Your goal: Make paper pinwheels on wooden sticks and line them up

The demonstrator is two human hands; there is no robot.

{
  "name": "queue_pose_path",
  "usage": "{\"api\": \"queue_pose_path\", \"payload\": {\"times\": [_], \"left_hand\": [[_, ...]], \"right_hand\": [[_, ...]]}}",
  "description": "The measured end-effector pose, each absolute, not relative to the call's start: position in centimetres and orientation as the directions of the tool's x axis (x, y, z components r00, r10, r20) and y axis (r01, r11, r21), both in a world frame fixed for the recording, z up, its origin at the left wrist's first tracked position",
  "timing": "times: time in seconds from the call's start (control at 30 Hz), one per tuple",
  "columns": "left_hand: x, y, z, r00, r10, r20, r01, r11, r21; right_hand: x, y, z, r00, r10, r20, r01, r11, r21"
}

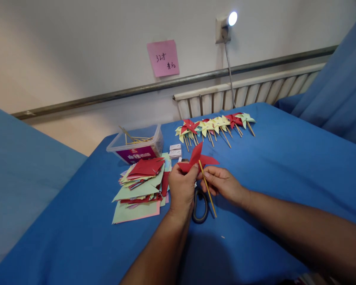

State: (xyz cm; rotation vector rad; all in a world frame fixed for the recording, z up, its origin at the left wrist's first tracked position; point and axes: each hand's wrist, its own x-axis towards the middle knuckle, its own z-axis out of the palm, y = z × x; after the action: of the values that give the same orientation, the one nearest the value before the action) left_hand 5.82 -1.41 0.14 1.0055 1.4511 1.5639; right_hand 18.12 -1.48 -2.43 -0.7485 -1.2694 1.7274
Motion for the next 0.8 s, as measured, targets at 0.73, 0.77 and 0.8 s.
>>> {"api": "queue_pose_path", "payload": {"times": [0.73,0.77,0.8], "left_hand": [[5.83,-1.48,0.47,-0.391,0.919,0.054,0.004,-0.057,0.998],[5.79,-1.45,0.41,-0.394,0.918,0.051,0.004,-0.054,0.999],[5.76,-1.41,0.34,-0.396,0.917,0.049,0.005,-0.051,0.999]], "right_hand": [[17.86,-1.56,-2.33,-0.414,0.909,0.044,-0.27,-0.076,-0.96],[17.85,-1.59,-2.32,-0.408,0.912,0.048,-0.271,-0.071,-0.96],[17.83,-1.62,-2.31,-0.404,0.913,0.051,-0.272,-0.067,-0.96]]}}
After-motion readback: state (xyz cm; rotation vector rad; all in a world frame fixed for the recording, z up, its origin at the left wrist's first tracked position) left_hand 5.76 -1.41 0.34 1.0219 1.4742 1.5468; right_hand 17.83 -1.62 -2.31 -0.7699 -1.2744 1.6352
